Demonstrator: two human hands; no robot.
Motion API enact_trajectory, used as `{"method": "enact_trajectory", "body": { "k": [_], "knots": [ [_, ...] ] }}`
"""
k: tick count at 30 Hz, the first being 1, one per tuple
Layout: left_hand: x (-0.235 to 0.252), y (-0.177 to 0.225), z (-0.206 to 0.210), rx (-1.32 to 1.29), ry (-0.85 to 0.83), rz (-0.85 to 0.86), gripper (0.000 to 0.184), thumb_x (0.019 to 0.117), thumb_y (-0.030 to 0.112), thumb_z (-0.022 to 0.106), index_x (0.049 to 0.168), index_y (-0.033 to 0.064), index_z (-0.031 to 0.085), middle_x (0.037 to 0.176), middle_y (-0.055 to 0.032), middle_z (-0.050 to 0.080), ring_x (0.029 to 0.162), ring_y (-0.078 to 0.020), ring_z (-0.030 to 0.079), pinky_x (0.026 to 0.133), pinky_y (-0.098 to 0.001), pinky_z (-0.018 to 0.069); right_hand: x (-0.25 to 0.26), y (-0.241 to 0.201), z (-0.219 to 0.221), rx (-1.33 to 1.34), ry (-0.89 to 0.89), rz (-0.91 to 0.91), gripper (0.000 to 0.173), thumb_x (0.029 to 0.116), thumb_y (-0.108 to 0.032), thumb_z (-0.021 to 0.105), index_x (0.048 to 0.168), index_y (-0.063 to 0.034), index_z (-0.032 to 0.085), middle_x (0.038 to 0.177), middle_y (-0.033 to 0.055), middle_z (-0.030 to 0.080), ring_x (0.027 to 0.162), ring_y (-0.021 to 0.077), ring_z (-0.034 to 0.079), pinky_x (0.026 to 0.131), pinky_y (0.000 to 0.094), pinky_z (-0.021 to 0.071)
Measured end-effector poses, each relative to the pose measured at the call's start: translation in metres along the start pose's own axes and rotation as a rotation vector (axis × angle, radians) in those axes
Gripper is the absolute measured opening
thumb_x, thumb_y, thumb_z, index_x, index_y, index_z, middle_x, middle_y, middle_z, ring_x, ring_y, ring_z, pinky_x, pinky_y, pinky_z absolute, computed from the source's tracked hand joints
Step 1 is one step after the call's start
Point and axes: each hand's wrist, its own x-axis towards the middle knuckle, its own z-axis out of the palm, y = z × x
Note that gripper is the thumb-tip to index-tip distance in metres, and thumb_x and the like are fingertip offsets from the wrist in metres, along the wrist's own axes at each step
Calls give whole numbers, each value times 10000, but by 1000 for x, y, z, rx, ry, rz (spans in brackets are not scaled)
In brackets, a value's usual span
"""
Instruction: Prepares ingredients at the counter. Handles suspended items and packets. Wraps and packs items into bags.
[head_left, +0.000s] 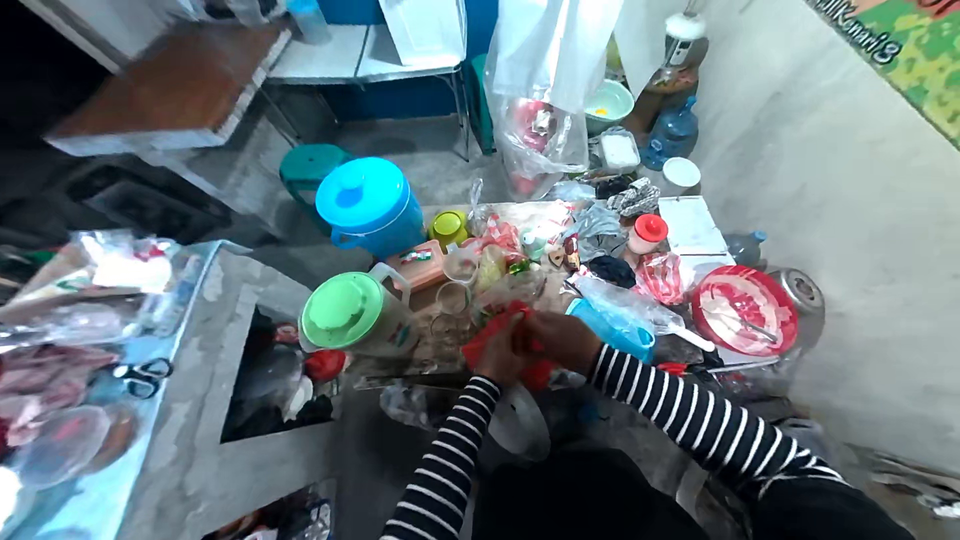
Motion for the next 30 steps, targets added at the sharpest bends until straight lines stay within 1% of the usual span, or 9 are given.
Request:
{"method": "enact_trajectory", "body": {
  "k": [2, 4, 6, 9, 13, 17, 23, 27, 30],
  "knots": [
    [2, 2, 2, 40, -29, 89, 532, 885, 258, 754, 1336, 4, 633, 1237, -172, 702, 1172, -284, 667, 1069, -489, 498, 4, -7, 12, -33, 144, -272, 220, 998, -32, 565, 1191, -58, 667, 1189, 145, 713, 1156, 309, 682, 1017, 484, 550],
    [10, -5, 2, 68, -61, 54, 275, 946, 157, 650, 1158, -6, 714, 1093, -182, 734, 1061, -301, 703, 1002, -506, 531, 7, 0, 9, 16, 213, -286, 182, 1038, -136, 549, 1166, -103, 674, 1139, 82, 729, 1127, 271, 679, 995, 482, 534],
    [14, -11, 1, 18, -69, -13, 272, 1007, 162, 586, 1204, 11, 699, 1088, -171, 734, 1045, -282, 707, 994, -498, 537, 4, 13, 5, 209, 195, -112, 294, 1026, -283, 601, 1275, -139, 660, 1275, 82, 687, 1239, 273, 614, 1070, 495, 476],
    [14, -24, 4, -74, -65, 25, 363, 1027, 153, 545, 1361, 13, 572, 1207, -162, 693, 1114, -246, 683, 1009, -460, 546, 2, 29, 21, 387, 95, 54, 510, 965, -111, 627, 1464, -190, 550, 1546, 133, 478, 1382, 316, 510, 1106, 496, 479],
    [11, -19, -4, -169, -72, -75, 412, 1056, 249, 543, 1384, 4, 491, 1203, -159, 660, 1047, -217, 683, 942, -429, 577, 4, 29, 42, 453, 189, 187, 264, 1044, -202, 563, 1225, -54, 684, 1222, 133, 707, 1119, 259, 693, 1010, 447, 552],
    [10, -7, -30, -394, -104, -275, 269, 1033, 258, 621, 1208, 56, 651, 866, -74, 687, 640, -138, 610, 600, -327, 548, -4, 16, 75, 377, 422, 114, 202, 977, -226, 646, 1098, -83, 721, 1073, 76, 736, 1052, 219, 699, 964, 426, 569],
    [8, -21, -37, 82, -98, -42, 189, 851, 162, 798, 1030, 128, 748, 1016, 15, 761, 975, -121, 718, 936, -412, 596, 6, 20, 76, 508, 397, 69, 322, 905, -93, 641, 1223, -128, 665, 1231, 74, 678, 1219, 247, 613, 1084, 472, 496],
    [-1, -11, -19, 378, 40, 184, 321, 842, 69, 750, 1154, 0, 727, 1135, -202, 725, 1070, -370, 700, 950, -613, 544, 37, 19, 72, 679, 249, 108, 384, 984, -147, 664, 1363, -137, 606, 1235, 82, 703, 1135, 237, 684, 1019, 504, 553],
    [-1, -9, -8, 434, 155, 188, 208, 836, 71, 737, 1030, 3, 715, 1095, -219, 702, 1049, -382, 681, 921, -604, 538, 38, 26, 70, 697, 125, 169, 348, 991, -224, 679, 1336, -183, 660, 1157, 81, 743, 1089, 276, 702, 967, 580, 544]
  ]
}}
